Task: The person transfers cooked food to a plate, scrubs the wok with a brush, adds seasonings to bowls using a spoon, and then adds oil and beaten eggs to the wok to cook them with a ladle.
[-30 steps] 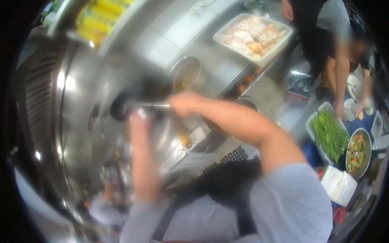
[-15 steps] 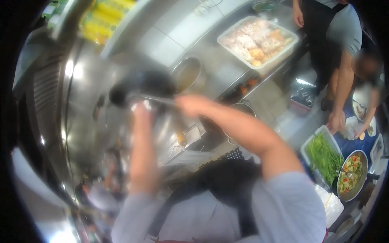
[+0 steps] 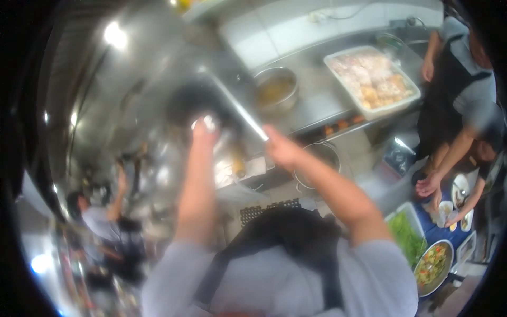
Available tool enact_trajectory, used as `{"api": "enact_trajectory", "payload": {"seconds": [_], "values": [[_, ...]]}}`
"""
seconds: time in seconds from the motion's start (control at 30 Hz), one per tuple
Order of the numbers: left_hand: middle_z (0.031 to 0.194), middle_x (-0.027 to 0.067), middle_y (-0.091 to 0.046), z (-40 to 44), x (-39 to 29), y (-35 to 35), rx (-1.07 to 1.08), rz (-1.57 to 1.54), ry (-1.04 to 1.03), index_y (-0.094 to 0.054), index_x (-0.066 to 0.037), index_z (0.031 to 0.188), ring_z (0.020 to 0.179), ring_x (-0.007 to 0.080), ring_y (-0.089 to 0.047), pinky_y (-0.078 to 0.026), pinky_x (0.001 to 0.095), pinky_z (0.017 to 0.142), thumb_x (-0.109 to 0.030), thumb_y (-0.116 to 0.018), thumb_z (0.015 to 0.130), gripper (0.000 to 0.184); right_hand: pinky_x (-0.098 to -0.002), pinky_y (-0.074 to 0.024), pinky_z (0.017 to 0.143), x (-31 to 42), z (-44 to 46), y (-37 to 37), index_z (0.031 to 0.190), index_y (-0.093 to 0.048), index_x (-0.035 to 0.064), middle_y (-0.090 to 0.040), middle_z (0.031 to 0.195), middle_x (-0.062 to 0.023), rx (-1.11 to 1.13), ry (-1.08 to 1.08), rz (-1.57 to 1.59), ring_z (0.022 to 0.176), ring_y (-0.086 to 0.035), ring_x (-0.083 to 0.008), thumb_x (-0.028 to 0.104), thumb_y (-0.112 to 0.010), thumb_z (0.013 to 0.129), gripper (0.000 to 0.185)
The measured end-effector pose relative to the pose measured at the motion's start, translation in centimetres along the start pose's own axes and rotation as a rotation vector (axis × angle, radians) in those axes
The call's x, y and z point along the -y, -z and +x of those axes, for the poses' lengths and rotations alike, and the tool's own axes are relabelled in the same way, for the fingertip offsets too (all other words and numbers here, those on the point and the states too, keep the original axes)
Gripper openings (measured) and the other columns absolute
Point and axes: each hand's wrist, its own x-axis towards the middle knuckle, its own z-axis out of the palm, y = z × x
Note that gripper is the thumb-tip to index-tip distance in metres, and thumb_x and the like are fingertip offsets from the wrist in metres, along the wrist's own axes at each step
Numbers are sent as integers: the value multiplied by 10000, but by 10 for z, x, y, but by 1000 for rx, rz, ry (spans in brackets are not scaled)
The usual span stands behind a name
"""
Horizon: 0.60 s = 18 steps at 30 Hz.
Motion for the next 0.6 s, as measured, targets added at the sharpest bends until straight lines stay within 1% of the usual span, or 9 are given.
{"api": "enact_trajectory", "payload": {"seconds": [0.07,0.1,0.2,0.23,0.3,0.4,0.43,0.47,0.6], "values": [[943,35,-625,2,-6,12,-18,-140,66,-548,-142,1096,758,214,-605,-515,400,611,-250,-550,962,172,-279,-412,416,3,7,-11,1462,-300,133,-510,735,-36,-123,33,-51,484,-488,-115,47,-526,911,602],[929,37,-630,8,-9,23,-2,-112,63,-555,-141,1080,748,212,-611,-514,387,593,-244,-551,961,157,-284,-380,381,6,12,-20,1461,-302,149,-513,715,-24,-125,-92,97,430,-435,-110,45,-520,915,598],[898,39,-638,33,-13,53,82,-9,75,-570,-136,1040,727,208,-621,-517,357,560,-236,-552,960,129,-281,-390,390,16,26,-45,1456,-315,177,-511,716,-18,-122,-102,69,444,-438,-103,56,-528,925,585],[894,38,-636,45,-15,74,106,1,73,-572,-134,1032,728,207,-620,-523,353,562,-242,-550,961,130,-273,-401,403,18,30,-56,1454,-324,175,-516,731,-17,-66,-115,179,473,-454,-101,71,-542,931,576],[887,36,-630,80,-18,108,158,-12,89,-575,-130,1015,728,204,-619,-535,344,565,-253,-546,963,137,-269,-423,433,6,48,-88,1461,-300,124,-536,778,-18,-149,-143,188,537,-486,-103,73,-585,923,611],[876,34,-622,140,-25,163,166,-86,129,-581,-124,989,729,200,-616,-553,332,570,-271,-540,965,154,-293,-430,418,-7,81,-129,1551,-62,64,-580,827,-59,-114,-200,352,530,-509,-121,89,-635,907,863],[873,33,-619,156,-30,179,154,-100,92,-583,-122,981,730,199,-616,-559,328,572,-277,-538,966,161,-293,-425,413,-8,88,-144,1550,-59,58,-573,811,-73,-97,-185,431,504,-501,-125,82,-618,914,847],[869,32,-617,172,-33,194,171,-39,-29,-585,-121,972,730,198,-615,-565,324,574,-283,-536,967,169,-295,-417,404,-10,100,-161,1548,-53,53,-561,794,-75,-130,-228,373,482,-486,-125,82,-606,919,838],[888,38,-603,205,-48,269,302,629,-1057,-566,-112,1019,725,193,-604,-550,287,573,-334,-516,981,230,-287,-402,400,-4,127,-219,1547,-44,46,-523,733,-44,-97,-288,350,473,-469,-121,75,-576,915,827]]}}
